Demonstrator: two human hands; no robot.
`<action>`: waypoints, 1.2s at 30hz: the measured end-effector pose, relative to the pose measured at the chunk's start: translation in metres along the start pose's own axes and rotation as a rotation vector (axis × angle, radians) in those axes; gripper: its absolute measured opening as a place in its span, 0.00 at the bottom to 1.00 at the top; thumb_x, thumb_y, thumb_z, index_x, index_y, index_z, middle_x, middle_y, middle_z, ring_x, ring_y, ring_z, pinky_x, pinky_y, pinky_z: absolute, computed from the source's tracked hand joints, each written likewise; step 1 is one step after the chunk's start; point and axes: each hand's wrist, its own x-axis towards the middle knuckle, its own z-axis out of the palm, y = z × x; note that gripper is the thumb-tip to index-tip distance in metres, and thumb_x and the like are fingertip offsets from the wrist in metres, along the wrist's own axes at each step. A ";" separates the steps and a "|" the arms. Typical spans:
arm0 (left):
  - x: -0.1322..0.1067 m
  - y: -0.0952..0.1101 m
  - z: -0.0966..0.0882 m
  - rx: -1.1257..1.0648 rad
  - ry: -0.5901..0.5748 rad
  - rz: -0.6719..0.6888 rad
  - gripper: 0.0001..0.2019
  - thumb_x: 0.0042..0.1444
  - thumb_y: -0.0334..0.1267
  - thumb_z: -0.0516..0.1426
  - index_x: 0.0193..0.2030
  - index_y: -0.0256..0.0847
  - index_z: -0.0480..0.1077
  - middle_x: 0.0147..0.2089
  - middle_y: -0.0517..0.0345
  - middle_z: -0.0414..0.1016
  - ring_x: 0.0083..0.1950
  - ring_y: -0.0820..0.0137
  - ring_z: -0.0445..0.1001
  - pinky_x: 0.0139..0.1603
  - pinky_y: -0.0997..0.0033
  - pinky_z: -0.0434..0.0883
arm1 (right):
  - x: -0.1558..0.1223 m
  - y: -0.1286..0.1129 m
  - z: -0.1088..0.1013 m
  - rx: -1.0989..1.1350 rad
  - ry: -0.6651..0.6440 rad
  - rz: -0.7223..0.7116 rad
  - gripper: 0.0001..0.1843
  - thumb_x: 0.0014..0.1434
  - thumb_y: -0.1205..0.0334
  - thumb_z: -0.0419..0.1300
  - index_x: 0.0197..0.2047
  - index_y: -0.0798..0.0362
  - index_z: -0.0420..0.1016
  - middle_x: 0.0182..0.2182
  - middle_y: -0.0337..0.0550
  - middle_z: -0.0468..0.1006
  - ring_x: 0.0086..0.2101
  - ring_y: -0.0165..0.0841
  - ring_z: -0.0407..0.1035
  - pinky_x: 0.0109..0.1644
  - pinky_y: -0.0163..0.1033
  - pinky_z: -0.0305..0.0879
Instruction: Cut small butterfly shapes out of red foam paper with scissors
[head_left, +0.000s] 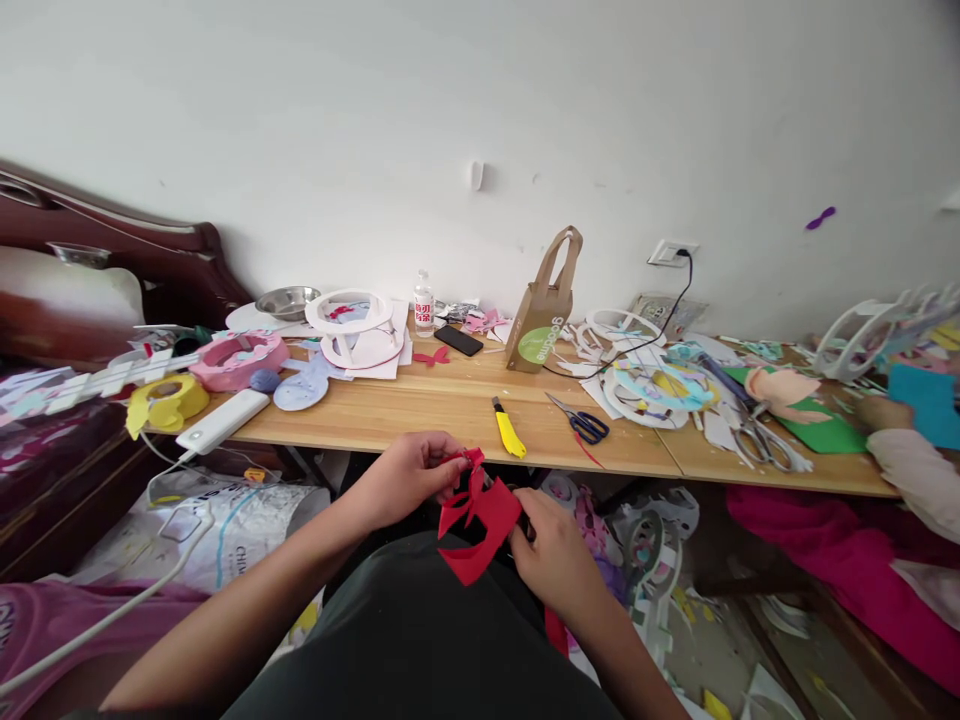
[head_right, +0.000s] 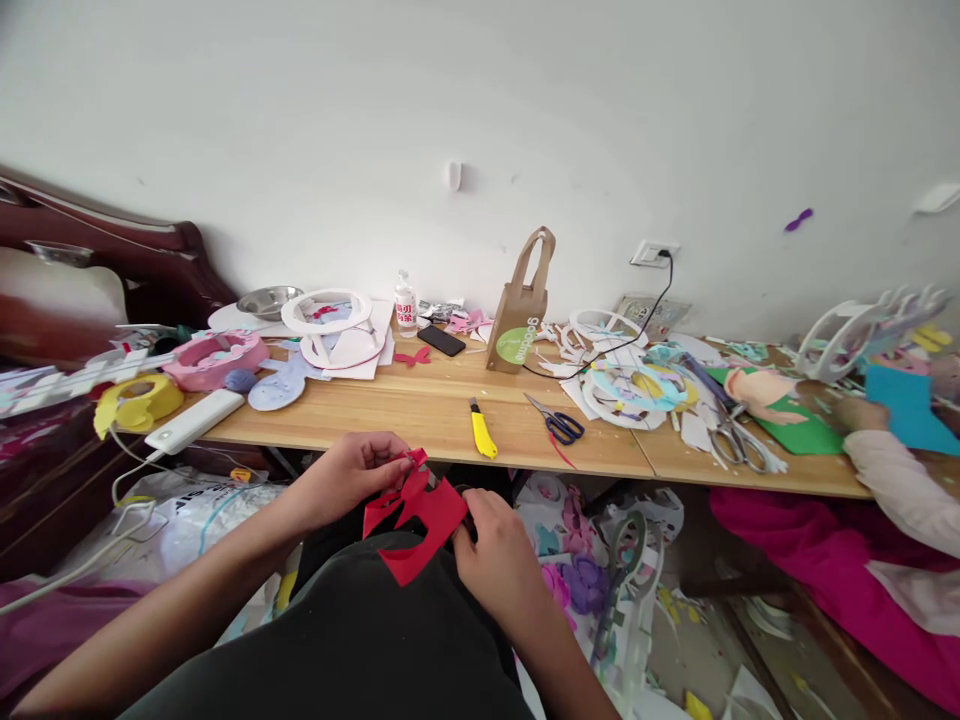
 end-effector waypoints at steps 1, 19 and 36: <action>0.000 0.001 -0.002 0.021 -0.015 0.006 0.16 0.56 0.51 0.61 0.36 0.37 0.74 0.26 0.60 0.73 0.26 0.74 0.69 0.28 0.76 0.66 | 0.000 0.000 0.001 0.002 0.001 -0.004 0.08 0.60 0.72 0.50 0.35 0.52 0.68 0.32 0.44 0.73 0.35 0.37 0.66 0.38 0.38 0.57; 0.005 -0.017 0.031 -0.517 0.081 0.044 0.16 0.54 0.49 0.64 0.34 0.36 0.71 0.32 0.58 0.75 0.30 0.75 0.71 0.35 0.75 0.69 | 0.000 0.002 0.002 0.073 0.000 0.032 0.06 0.63 0.68 0.51 0.37 0.52 0.67 0.32 0.44 0.73 0.35 0.38 0.67 0.37 0.37 0.57; 0.003 -0.012 0.019 -0.244 0.037 0.064 0.17 0.54 0.50 0.64 0.34 0.35 0.71 0.27 0.60 0.73 0.26 0.75 0.68 0.29 0.75 0.67 | 0.000 0.000 -0.002 0.173 -0.068 0.059 0.06 0.63 0.68 0.52 0.35 0.52 0.68 0.30 0.40 0.73 0.30 0.33 0.65 0.34 0.35 0.55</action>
